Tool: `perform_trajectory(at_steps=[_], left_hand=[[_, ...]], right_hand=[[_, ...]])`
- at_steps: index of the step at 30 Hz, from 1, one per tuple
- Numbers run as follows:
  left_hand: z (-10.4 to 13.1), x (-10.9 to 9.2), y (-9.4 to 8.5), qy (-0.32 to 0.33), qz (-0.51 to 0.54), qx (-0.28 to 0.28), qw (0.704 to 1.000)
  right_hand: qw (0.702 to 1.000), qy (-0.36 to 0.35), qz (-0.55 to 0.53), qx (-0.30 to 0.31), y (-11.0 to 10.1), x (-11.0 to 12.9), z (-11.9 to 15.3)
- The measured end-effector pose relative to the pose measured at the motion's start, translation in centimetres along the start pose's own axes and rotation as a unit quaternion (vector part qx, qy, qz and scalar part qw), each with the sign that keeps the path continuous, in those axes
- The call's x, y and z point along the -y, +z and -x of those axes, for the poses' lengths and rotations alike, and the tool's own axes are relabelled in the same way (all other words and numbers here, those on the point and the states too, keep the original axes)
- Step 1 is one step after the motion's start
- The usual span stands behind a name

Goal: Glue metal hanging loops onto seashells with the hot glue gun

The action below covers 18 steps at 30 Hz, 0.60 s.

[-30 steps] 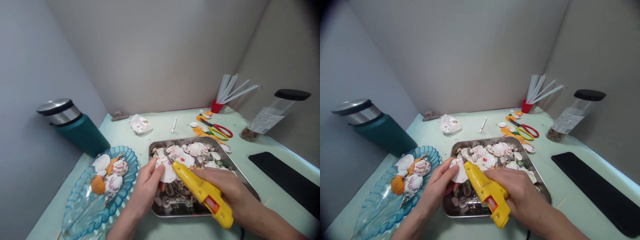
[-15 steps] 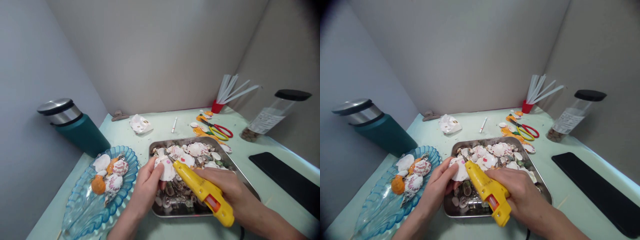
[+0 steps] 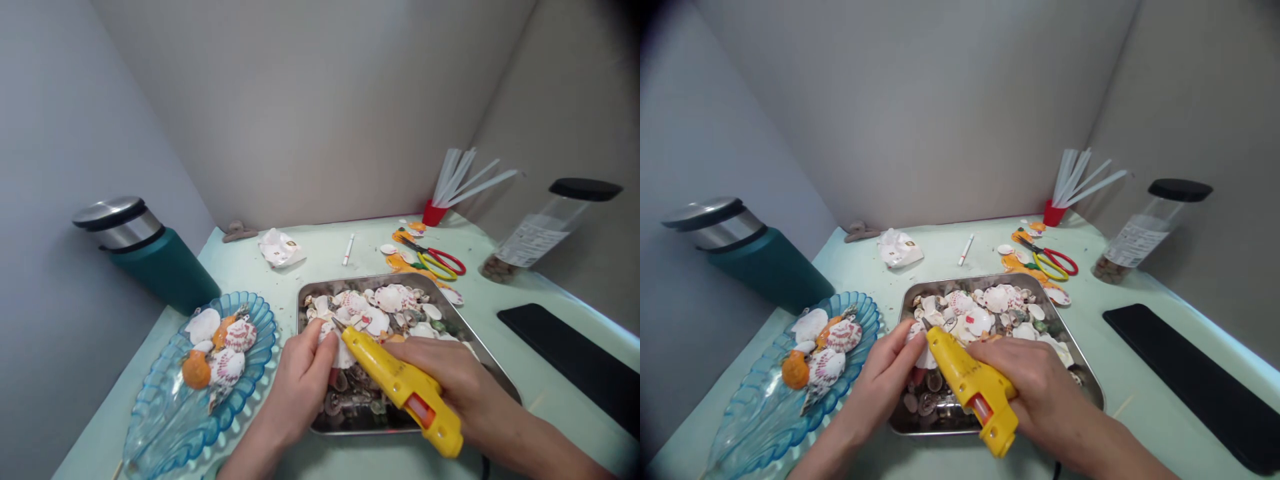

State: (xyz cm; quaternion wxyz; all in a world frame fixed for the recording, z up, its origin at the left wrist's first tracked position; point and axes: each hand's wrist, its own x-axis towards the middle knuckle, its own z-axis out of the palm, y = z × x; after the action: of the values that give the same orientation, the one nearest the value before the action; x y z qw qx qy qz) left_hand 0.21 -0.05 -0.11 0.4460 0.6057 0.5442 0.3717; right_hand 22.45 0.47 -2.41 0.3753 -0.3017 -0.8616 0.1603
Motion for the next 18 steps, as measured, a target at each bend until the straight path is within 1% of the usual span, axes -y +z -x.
perform_trajectory(at_steps=[5,9,12,18], left_hand=[[0.04,0.08,0.12,-0.005,-0.004,-0.008,1.000],[0.02,0.17,0.12,-0.010,0.002,-0.023,1.000],[-0.02,0.13,0.07,-0.017,0.005,-0.019,1.000],[0.00,0.12,0.01,-0.017,0.004,-0.007,1.000]], right_hand=[[1.000,0.027,-0.001,0.010,-0.09,0.07,-0.03],[0.999,0.034,0.003,0.033,-0.28,-0.10,-0.11],[0.998,0.035,0.005,0.043,-0.37,-0.14,-0.16],[0.999,0.032,0.007,0.042,-0.34,-0.03,-0.11]])
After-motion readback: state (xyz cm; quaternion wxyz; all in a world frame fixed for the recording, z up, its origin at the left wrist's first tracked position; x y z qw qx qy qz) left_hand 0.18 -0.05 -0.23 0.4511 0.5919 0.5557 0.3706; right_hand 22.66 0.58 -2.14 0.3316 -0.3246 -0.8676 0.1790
